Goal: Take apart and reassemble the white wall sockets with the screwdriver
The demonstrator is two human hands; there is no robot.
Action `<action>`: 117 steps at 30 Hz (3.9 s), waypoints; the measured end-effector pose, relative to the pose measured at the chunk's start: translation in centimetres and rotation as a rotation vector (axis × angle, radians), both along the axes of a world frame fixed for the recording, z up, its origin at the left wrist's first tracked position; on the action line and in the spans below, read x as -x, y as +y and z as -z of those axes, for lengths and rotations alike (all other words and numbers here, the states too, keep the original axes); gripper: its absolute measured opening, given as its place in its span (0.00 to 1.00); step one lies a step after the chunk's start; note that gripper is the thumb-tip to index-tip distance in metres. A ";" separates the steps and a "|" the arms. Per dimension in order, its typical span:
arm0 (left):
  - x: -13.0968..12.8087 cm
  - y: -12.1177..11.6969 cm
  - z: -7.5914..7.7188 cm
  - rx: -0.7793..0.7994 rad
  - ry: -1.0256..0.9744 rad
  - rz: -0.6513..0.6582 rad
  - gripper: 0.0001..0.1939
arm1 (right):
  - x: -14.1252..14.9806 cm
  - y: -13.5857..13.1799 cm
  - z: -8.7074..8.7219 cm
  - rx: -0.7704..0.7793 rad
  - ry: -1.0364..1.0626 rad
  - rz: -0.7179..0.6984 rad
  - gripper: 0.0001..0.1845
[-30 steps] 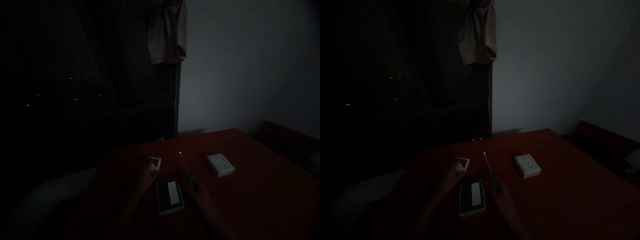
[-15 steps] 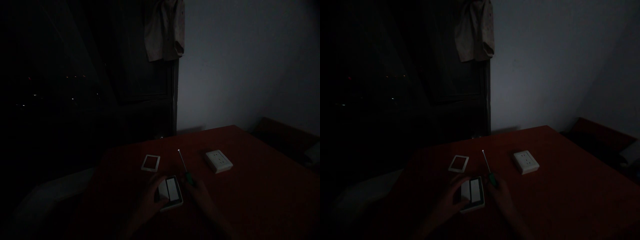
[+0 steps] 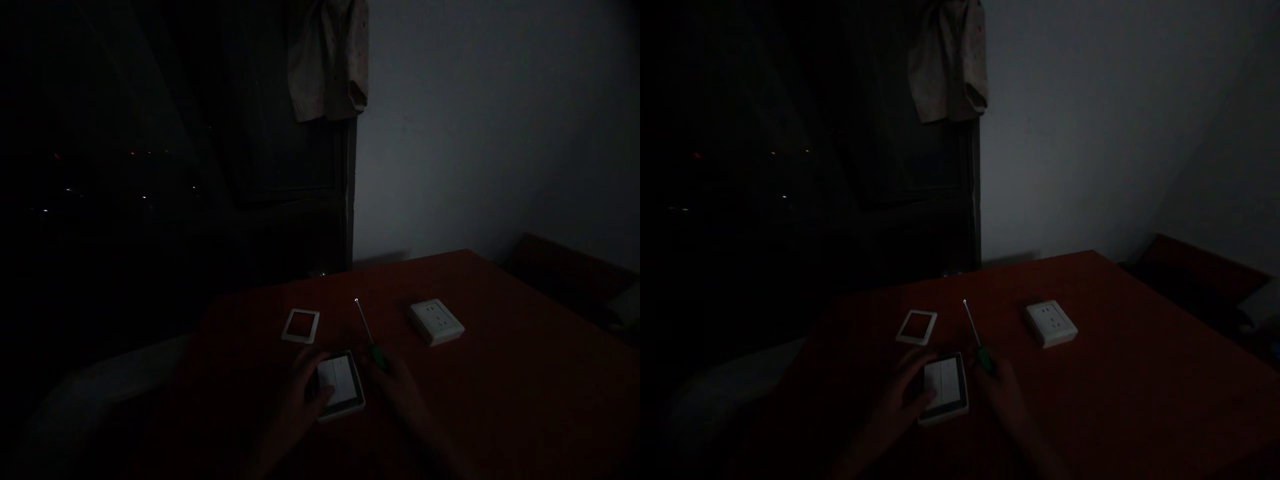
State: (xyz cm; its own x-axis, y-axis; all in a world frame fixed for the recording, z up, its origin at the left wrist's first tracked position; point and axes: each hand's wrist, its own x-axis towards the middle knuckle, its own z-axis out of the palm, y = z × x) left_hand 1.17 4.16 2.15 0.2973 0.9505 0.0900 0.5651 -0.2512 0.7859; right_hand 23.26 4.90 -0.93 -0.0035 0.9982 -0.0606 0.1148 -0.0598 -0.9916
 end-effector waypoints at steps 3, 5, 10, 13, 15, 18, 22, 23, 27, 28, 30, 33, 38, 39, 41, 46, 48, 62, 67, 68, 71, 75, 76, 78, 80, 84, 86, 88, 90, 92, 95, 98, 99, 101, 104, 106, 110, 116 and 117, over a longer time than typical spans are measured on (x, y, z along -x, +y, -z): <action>-0.1 0.1 0.9 -0.030 -0.021 -0.127 0.21 | 0.1 -0.2 0.1 -0.004 -0.016 0.006 0.23; -0.4 0.1 1.5 0.013 -0.048 -0.181 0.21 | 0.4 -0.3 0.2 -0.040 -0.050 0.012 0.22; -1.5 -0.1 2.3 0.093 -0.123 -0.213 0.21 | 1.6 -0.5 0.5 -0.176 -0.155 -0.054 0.21; -2.0 -0.3 2.4 0.101 -0.154 -0.204 0.20 | 2.0 -0.6 0.2 -0.220 -0.202 -0.077 0.20; -2.2 -0.4 2.5 0.107 -0.183 -0.214 0.20 | 2.0 -0.6 0.1 -0.221 -0.221 -0.091 0.20; -2.4 -0.6 2.5 0.083 -0.205 -0.241 0.22 | 1.9 -0.8 0.0 -0.236 -0.242 -0.096 0.20; -2.4 -0.7 2.5 0.008 -0.150 -0.225 0.18 | 1.8 -0.8 0.0 -0.261 -0.257 -0.098 0.19; -2.4 -0.8 2.5 -0.010 -0.140 -0.225 0.17 | 1.8 -0.7 0.0 -0.265 -0.256 -0.101 0.19; -2.5 -0.8 2.6 -0.042 -0.157 -0.238 0.16 | 1.8 -0.6 0.2 -0.276 -0.251 -0.107 0.18; -2.6 -0.8 2.6 -0.047 -0.161 -0.239 0.15 | 1.8 -0.6 0.3 -0.275 -0.253 -0.108 0.18; -2.6 -0.9 2.7 -0.065 -0.151 -0.246 0.16 | 1.7 -0.6 0.3 -0.269 -0.261 -0.102 0.19; -2.7 -0.9 2.6 -0.102 -0.117 -0.272 0.16 | 1.7 -0.6 0.2 -0.272 -0.264 -0.102 0.18; -2.5 -0.9 2.7 -0.152 -0.049 -0.251 0.15 | 1.8 -0.6 0.1 -0.277 -0.265 -0.108 0.18; -2.4 -0.8 2.9 -0.159 -0.044 -0.245 0.16 | 1.8 -0.6 0.2 -0.275 -0.264 -0.102 0.18; -2.4 -0.8 3.2 -0.160 -0.048 -0.247 0.16 | 1.8 -0.6 0.4 -0.265 -0.260 -0.098 0.18; -2.5 -0.8 3.0 -0.098 -0.090 -0.254 0.16 | 1.7 -0.6 0.4 -0.255 -0.243 -0.115 0.18; -2.5 -0.9 2.5 -0.061 -0.104 -0.244 0.16 | 1.7 -0.6 0.2 -0.251 -0.235 -0.126 0.17; 0.0 1.6 2.0 -0.118 0.068 -0.322 0.19 | 1.2 -0.4 0.6 -0.170 -0.200 -0.056 0.18; 1.9 5.2 1.6 -0.223 0.279 -0.362 0.27 | 1.1 -0.3 0.7 -0.130 -0.150 -0.047 0.18; 1.9 5.8 1.7 -0.234 0.327 -0.352 0.29 | 1.1 -0.3 0.7 -0.128 -0.144 -0.041 0.18; 1.5 7.1 2.1 -0.260 0.476 -0.346 0.34 | 1.1 -0.3 0.8 -0.124 -0.128 -0.041 0.18; 0.4 7.7 2.6 -0.308 0.536 -0.367 0.33 | 1.0 -0.3 0.9 -0.116 -0.132 -0.043 0.16; 0.3 7.7 2.7 -0.317 0.518 -0.366 0.32 | 1.0 -0.3 0.9 -0.117 -0.131 -0.038 0.15; 0.2 7.7 2.8 -0.327 0.453 -0.344 0.31 | 1.0 -0.2 0.8 -0.112 -0.126 -0.032 0.14; 0.4 7.7 2.9 -0.320 0.369 -0.317 0.33 | 0.9 -0.2 0.8 -0.105 -0.120 -0.026 0.13; 1.2 7.9 3.2 -0.276 0.237 -0.289 0.37 | 0.9 -0.2 0.7 -0.096 -0.104 -0.032 0.12; 1.5 7.9 3.0 -0.251 0.184 -0.285 0.39 | 0.9 -0.1 0.7 -0.088 -0.096 -0.031 0.13; 1.6 7.5 2.3 -0.255 0.130 -0.267 0.40 | 0.8 -0.1 0.7 -0.076 -0.085 -0.026 0.13; 1.4 6.6 1.1 -0.289 0.095 -0.217 0.40 | 0.7 -0.2 0.6 -0.061 -0.071 -0.024 0.13; 1.0 5.2 -0.3 -0.323 0.094 -0.160 0.41 | 0.6 -0.3 0.4 -0.046 -0.054 -0.031 0.14; 0.0 2.7 -2.1 -0.330 0.137 -0.074 0.42 | 0.5 -0.6 -0.2 -0.010 0.013 -0.038 0.16; -0.7 0.6 -2.9 -0.324 0.152 -0.015 0.45 | 0.5 -0.9 -0.6 0.058 0.124 -0.047 0.18; -0.9 0.1 -3.0 -0.313 0.153 0.008 0.46 | 0.6 -1.0 -0.6 0.067 0.161 -0.052 0.19; -1.2 -0.5 -3.1 -0.291 0.152 0.044 0.47 | 0.6 -1.2 -0.8 0.059 0.216 -0.059 0.20; -1.4 -1.0 -3.2 -0.269 0.154 0.074 0.46 | 0.6 -1.4 -1.1 0.056 0.250 -0.053 0.21; -1.5 -1.2 -3.3 -0.264 0.151 0.091 0.46 | 0.6 -1.6 -1.4 0.064 0.254 -0.034 0.20; -1.4 -1.4 -3.2 -0.265 0.171 0.101 0.45 | 0.6 -1.7 -1.5 0.091 0.271 -0.012 0.21; -1.5 -1.4 -3.2 -0.231 0.212 0.106 0.45 | 0.5 -1.8 -1.3 0.093 0.246 -0.023 0.22; -1.6 -1.3 -3.1 -0.228 0.215 0.096 0.45 | 0.5 -1.8 -1.4 0.088 0.219 -0.021 0.21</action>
State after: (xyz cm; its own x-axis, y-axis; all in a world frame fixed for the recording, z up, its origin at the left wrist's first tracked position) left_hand 2.74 2.84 5.24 0.4194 0.8801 0.2224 0.6775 -0.4666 0.5686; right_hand 22.79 3.12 0.43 -0.0468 0.9886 -0.1428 -0.1005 -0.1469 -0.9840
